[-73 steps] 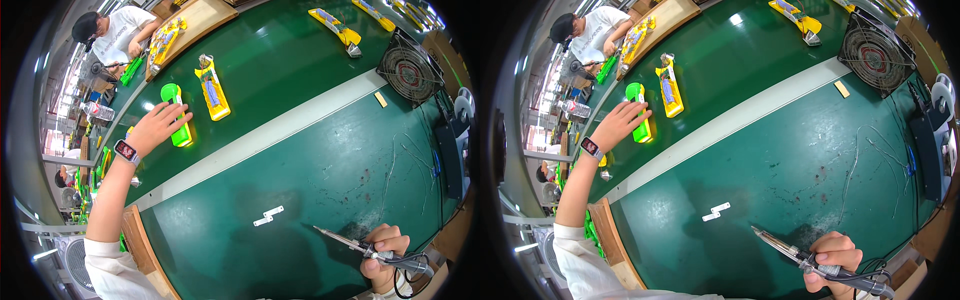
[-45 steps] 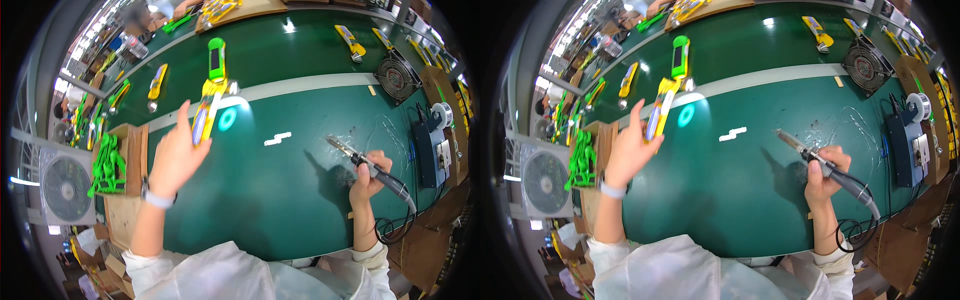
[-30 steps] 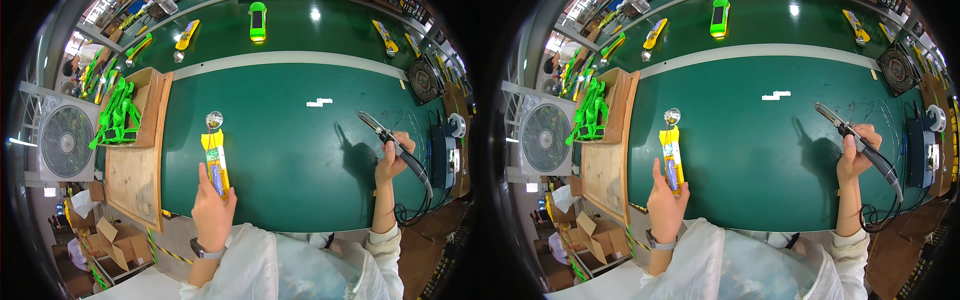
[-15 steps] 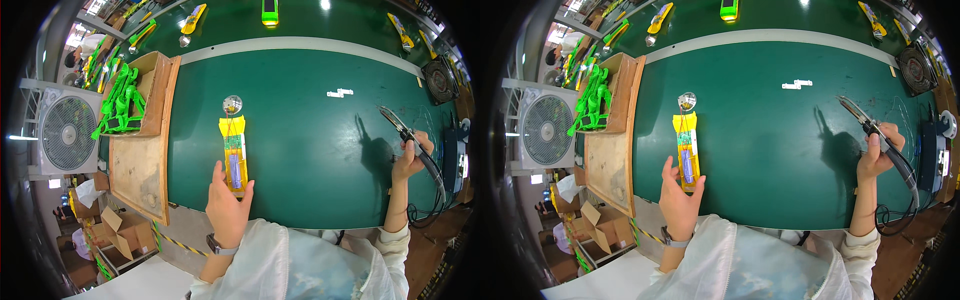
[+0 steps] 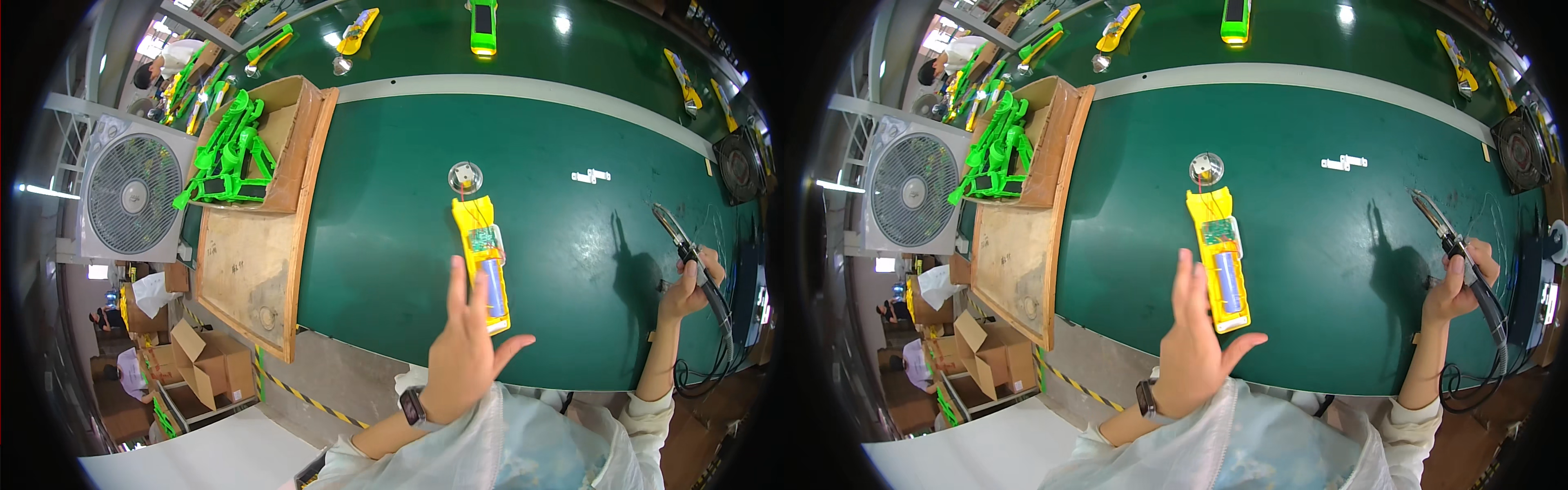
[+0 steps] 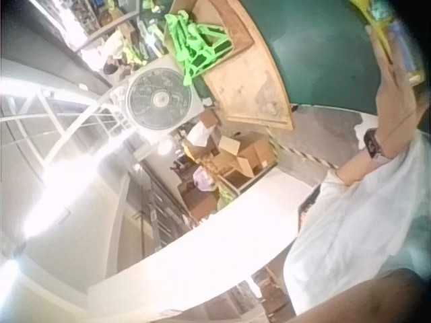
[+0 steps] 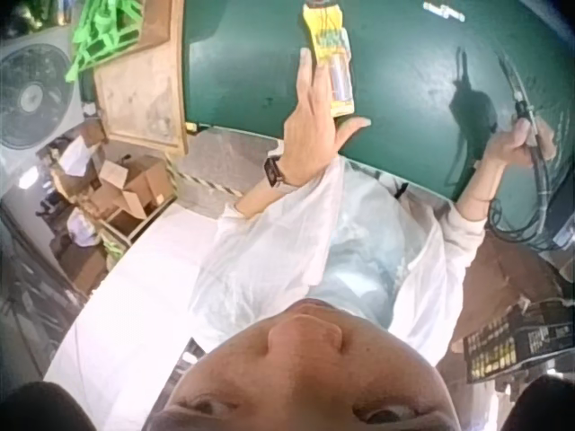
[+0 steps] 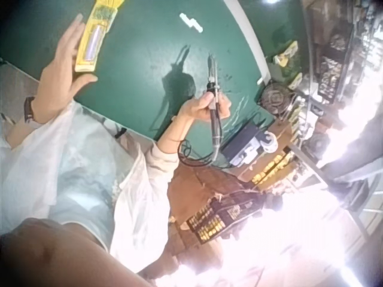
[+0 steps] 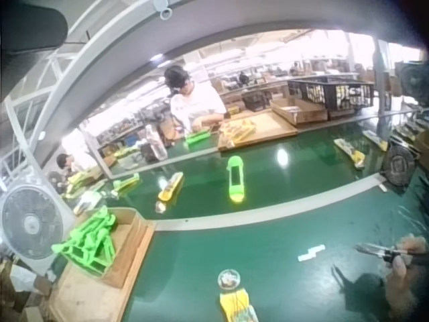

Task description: The person solders wires to flashlight circuit components using a soldering iron, presses the casing halves together to assemble the flashlights, tests the light, and places the finished units onto a conveyor belt.

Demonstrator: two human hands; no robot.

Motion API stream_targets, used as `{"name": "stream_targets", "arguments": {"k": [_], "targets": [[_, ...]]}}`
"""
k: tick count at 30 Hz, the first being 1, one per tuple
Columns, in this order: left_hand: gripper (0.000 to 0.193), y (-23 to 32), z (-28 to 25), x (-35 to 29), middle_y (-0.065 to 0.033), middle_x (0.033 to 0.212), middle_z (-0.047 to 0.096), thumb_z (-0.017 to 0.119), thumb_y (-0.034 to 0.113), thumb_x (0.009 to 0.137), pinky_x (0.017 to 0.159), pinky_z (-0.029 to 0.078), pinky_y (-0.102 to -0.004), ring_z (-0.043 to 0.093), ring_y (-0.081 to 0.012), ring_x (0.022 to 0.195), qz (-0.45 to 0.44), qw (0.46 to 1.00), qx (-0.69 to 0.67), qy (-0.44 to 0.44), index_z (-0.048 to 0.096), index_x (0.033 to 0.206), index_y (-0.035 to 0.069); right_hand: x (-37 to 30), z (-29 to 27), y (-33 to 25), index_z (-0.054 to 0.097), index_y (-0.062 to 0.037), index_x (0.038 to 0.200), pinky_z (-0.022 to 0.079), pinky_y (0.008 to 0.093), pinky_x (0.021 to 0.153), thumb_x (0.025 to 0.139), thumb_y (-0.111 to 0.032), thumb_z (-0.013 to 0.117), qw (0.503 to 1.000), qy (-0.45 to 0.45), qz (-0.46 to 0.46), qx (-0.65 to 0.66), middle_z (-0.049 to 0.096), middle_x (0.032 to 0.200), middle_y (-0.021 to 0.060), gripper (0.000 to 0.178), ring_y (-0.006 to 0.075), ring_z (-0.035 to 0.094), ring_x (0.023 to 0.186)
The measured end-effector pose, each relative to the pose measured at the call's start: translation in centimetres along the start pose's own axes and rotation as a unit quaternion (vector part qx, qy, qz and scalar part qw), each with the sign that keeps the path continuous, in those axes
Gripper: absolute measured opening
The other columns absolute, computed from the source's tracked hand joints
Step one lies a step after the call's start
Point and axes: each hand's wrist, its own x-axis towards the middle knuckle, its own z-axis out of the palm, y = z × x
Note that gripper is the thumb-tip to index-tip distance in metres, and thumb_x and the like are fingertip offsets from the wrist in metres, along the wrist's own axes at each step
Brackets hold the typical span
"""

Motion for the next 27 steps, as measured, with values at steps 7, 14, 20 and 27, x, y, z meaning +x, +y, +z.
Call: {"name": "stream_targets", "arguments": {"k": [7, 14, 20, 27], "targets": [[0.052, -0.8, -4.2, 6.0, -0.0078, 0.135, 0.049, 0.061, 0.009, 0.077, 0.107, 0.035, -0.0445, 0.048, -0.0235, 0.121, 0.343, 0.857, 0.369, -0.110, 0.051, 0.127, 0.007, 0.1, 0.2, -0.2, 0.048, -0.0019, 0.100, 0.041, 0.0251, 0.059, 0.087, -0.007, 0.056, 1.000, -0.011, -0.010, -0.003, 0.050, 0.082, 0.0108, 0.016, 0.0142, 0.047, 0.067], [0.033, -4.1, -2.4, 11.8, -0.0034, 0.099, 0.058, 0.067, 0.009, 0.073, 0.106, 0.040, -0.0369, 0.057, -0.0191, 0.106, 0.568, 0.718, 0.333, -0.228, 0.056, 0.103, 0.010, -0.2, 0.2, -0.2, 0.046, -0.0024, 0.100, 0.041, 0.0277, 0.066, 0.086, -0.007, 0.057, 1.000, -0.015, 0.001, 0.001, 0.050, 0.083, 0.0108, 0.019, 0.0148, 0.047, 0.073], [0.039, -3.2, -0.7, 13.1, -0.0050, 0.098, 0.057, 0.073, 0.017, 0.072, 0.081, 0.049, -0.0341, 0.058, -0.0216, 0.093, 0.407, 0.847, 0.248, -0.235, 0.056, 0.105, 0.006, -0.2, 0.2, 0.0, 0.046, -0.0023, 0.100, 0.040, 0.0270, 0.066, 0.085, -0.007, 0.058, 1.000, -0.010, -0.001, 0.010, 0.049, 0.082, 0.0098, 0.019, 0.0148, 0.046, 0.073], [0.052, -2.6, 3.3, 13.2, -0.0098, 0.101, 0.058, 0.074, 0.027, 0.075, 0.081, 0.047, -0.0374, 0.056, -0.0267, 0.093, 0.266, 0.948, 0.116, -0.129, 0.055, 0.117, 0.002, -0.2, 0.0, 0.2, 0.047, -0.0025, 0.099, 0.040, 0.0278, 0.066, 0.086, -0.009, 0.057, 1.000, -0.008, -0.006, -0.009, 0.049, 0.080, 0.0091, 0.018, 0.0154, 0.045, 0.073]]}}
